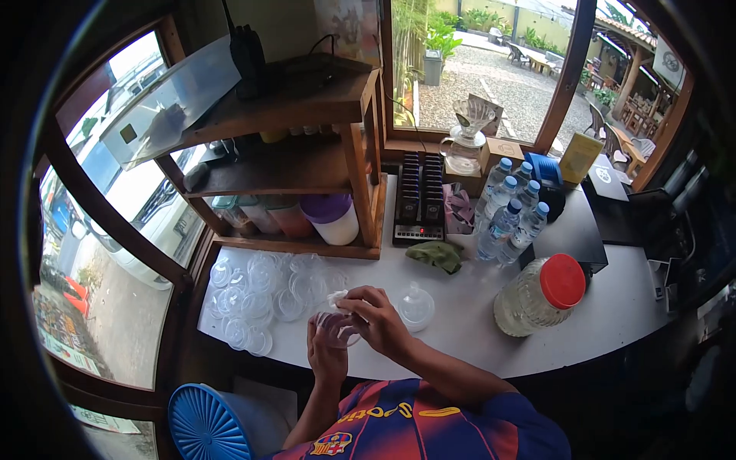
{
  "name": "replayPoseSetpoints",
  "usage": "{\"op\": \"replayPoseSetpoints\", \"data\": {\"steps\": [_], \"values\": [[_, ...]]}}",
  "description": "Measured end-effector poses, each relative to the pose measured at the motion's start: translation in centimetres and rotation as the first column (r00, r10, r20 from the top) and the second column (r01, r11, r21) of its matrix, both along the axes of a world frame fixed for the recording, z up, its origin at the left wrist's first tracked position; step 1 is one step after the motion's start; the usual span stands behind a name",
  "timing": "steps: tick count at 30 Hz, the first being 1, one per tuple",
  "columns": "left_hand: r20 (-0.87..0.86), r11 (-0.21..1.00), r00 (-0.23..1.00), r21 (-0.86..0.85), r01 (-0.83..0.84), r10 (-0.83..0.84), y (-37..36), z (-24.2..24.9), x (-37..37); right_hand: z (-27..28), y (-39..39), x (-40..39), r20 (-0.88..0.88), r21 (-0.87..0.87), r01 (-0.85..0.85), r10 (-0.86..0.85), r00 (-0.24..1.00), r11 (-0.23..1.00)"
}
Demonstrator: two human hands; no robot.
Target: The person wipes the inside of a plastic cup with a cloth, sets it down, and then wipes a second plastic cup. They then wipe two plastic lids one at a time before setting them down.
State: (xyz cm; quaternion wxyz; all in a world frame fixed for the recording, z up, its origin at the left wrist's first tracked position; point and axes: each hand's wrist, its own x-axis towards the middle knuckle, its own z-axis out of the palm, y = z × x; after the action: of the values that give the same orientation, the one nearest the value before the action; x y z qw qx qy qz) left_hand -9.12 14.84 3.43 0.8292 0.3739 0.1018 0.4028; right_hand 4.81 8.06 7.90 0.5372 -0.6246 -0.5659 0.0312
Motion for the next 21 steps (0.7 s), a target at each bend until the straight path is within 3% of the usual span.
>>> {"op": "replayPoseSetpoints", "data": {"steps": [2, 4, 5, 7, 8, 9, 11, 12, 14, 17, 21], "values": [[-0.070, 1.000, 0.998, 0.019, -0.007, 0.008, 0.9, -1.2, 0.1, 1.3, 0.7, -0.3, 0.178, 0.009, -0.041, 0.039, 0.983, 0.999], [-0.155, 0.993, 0.988, 0.119, 0.009, 0.010, 1.2, -0.9, 0.3, 1.7, 1.3, -0.9, 0.210, -0.016, -0.104, 0.105, 0.972, 0.994], [-0.078, 1.000, 0.997, -0.024, 0.012, -0.014, 1.1, -1.0, 0.3, 2.2, 1.6, -1.5, 0.245, -0.025, -0.117, 0.119, 0.962, 0.993], [-0.016, 0.999, 0.999, 0.014, 0.049, -0.048, 1.7, -1.3, 0.3, 2.6, 1.9, -1.6, 0.258, -0.011, -0.135, 0.133, 0.957, 0.991], [0.015, 0.997, 0.998, 0.038, 0.068, -0.069, 2.2, -1.5, 0.4, 2.6, 1.9, -1.0, 0.219, -0.031, -0.112, 0.116, 0.969, 0.993], [-0.123, 0.994, 0.990, -0.078, -0.081, 0.071, 1.7, -1.7, 0.5, 2.4, 1.7, -0.3, 0.180, -0.052, -0.090, 0.098, 0.979, 0.995], [-0.054, 0.995, 0.998, 0.101, -0.008, 0.014, 2.4, -1.1, 0.4, 2.8, 1.1, 0.6, 0.124, -0.047, -0.018, 0.023, 0.992, 0.999], [-0.019, 0.982, 1.000, 0.190, 0.023, -0.019, 2.6, 0.1, 0.6, 2.9, 0.8, 0.4, -0.009, -0.099, -0.011, 0.010, 1.000, 0.995], [-0.012, 0.988, 0.998, 0.142, -0.058, 0.060, 2.3, 0.8, 0.9, 3.0, 0.1, 0.2, -0.267, -0.199, -0.019, -0.035, 0.963, 0.980], [0.008, 0.980, 0.990, 0.142, -0.139, 0.139, 2.2, 0.5, 0.8, 1.3, 0.1, -0.6, -0.291, -0.196, 0.059, -0.116, 0.950, 0.979], [0.055, 0.961, 0.974, 0.157, -0.228, 0.222, 2.3, -0.4, 0.8, -2.0, 0.7, -3.1, -0.578, -0.246, 0.056, -0.193, 0.793, 0.968]]}}
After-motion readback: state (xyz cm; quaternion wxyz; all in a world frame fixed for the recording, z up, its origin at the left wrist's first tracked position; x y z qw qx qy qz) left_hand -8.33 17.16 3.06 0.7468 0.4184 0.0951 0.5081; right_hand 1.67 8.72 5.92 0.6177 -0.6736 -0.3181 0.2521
